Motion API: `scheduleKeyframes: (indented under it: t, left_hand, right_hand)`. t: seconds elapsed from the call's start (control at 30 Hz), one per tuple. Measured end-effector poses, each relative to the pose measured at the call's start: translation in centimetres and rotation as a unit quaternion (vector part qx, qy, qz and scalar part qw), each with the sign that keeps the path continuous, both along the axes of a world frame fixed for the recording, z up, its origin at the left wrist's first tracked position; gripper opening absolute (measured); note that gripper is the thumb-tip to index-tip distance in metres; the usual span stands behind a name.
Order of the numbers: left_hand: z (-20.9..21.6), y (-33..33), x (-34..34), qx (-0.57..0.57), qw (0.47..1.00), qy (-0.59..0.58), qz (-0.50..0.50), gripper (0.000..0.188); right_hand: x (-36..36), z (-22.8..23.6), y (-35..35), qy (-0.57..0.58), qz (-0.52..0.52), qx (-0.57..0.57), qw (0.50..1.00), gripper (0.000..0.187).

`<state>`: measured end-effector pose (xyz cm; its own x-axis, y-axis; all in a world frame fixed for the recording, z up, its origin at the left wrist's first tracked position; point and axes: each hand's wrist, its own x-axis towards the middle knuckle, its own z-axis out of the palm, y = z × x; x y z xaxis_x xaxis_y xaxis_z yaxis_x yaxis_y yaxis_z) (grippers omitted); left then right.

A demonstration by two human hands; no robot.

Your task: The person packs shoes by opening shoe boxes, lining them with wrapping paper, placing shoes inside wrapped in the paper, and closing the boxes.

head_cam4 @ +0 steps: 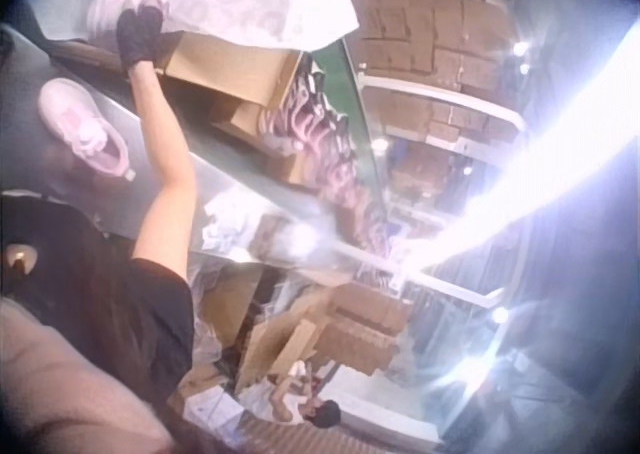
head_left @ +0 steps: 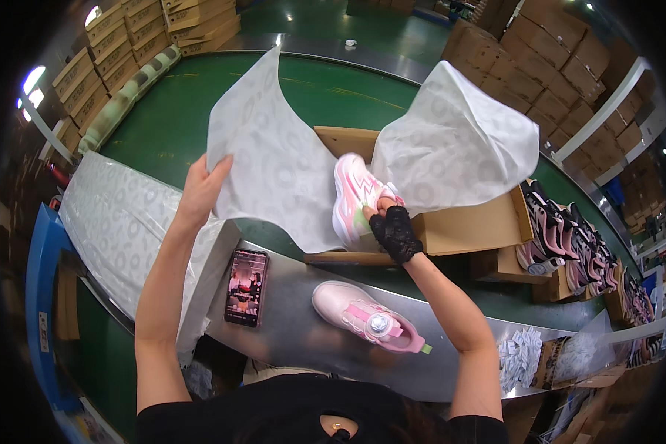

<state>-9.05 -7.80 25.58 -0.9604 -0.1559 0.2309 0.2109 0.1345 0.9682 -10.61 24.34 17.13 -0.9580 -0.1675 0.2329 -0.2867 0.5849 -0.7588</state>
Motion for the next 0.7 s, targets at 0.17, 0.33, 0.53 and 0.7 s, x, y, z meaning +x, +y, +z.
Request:
scheduleKeyframes:
  t: [0.17,0.33,0.53,0.7]
  left_hand:
    - [4.4,7.1,-0.9,0.027,0.984,-0.015,-0.173,0.026]
    - [0.2,13.9,-2.7,-0.209,0.918,0.078,-0.329,0.056]
    - [-7.9,15.7,-6.0,-0.322,0.909,0.118,-0.236,0.059]
    - [-10.5,18.9,-4.7,-0.637,0.735,0.062,-0.225,0.063]
  right_hand:
    - [-1.1,-0.2,-3.2,-0.053,0.096,-0.094,0.990,0.023]
    - [1.1,2.6,-2.2,-0.047,0.128,0.312,0.940,0.031]
    - [3.4,2.6,10.4,0.020,-0.161,0.458,0.874,0.044]
    - [8.2,2.4,13.4,0.204,-0.124,0.279,0.930,0.034]
